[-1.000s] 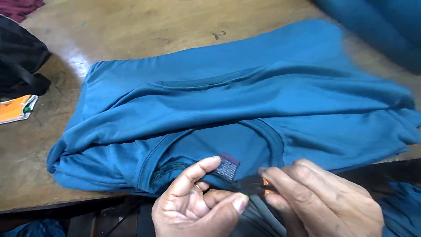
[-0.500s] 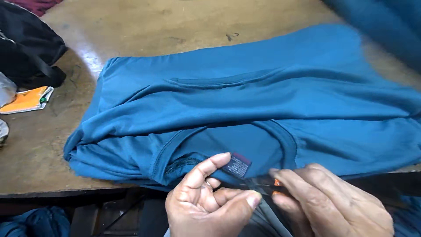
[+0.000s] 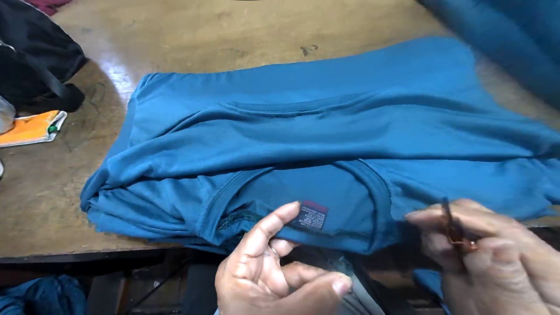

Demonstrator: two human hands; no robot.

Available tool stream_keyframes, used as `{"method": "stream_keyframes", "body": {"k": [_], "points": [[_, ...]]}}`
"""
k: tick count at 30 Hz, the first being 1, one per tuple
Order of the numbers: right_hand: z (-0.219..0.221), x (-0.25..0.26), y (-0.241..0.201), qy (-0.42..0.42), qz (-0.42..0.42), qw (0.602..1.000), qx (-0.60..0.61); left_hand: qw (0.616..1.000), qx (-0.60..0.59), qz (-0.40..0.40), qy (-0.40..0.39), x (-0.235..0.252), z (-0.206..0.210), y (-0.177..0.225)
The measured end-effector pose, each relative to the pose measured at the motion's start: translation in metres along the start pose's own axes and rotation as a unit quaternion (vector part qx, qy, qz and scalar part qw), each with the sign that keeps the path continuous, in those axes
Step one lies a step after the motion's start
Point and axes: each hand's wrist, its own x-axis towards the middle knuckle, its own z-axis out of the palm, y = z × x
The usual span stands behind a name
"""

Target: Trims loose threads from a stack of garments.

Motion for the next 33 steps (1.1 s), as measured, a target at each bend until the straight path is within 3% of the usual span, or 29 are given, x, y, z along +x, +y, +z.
{"method": "stream_keyframes", "body": {"k": [4,11,15,18,22,27,31,33], "points": [[0.003,-0.001,-0.006,0.01,0.035,0.997,0.064,0.999,0.02,0.007,-0.041,-0.002,-0.005,0.002],[0.004,0.004,-0.014,-0.054,0.039,0.997,0.044,0.995,0.049,-0.005,-0.091,-0.005,-0.013,0.005],[0.007,-0.002,-0.015,-0.046,0.034,0.998,-0.032,0.976,0.161,-0.001,-0.146,-0.013,-0.029,0.005],[0.008,-0.004,-0.009,-0.076,-0.042,0.993,-0.081,0.934,0.308,0.021,-0.178,-0.025,-0.047,0.006],[0.008,-0.002,-0.007,-0.109,-0.082,0.978,-0.16,0.832,0.492,0.126,-0.224,-0.033,-0.079,0.005],[0.002,0.003,-0.009,-0.141,-0.077,0.971,-0.176,0.78,0.535,0.181,-0.271,-0.028,-0.09,0.028],[-0.006,0.01,-0.015,-0.146,-0.059,0.98,-0.123,0.764,0.521,0.309,-0.222,-0.014,-0.092,0.048],[-0.011,0.013,-0.017,-0.149,-0.041,0.983,-0.098,0.709,0.569,0.38,-0.171,-0.001,-0.093,0.056]]}}
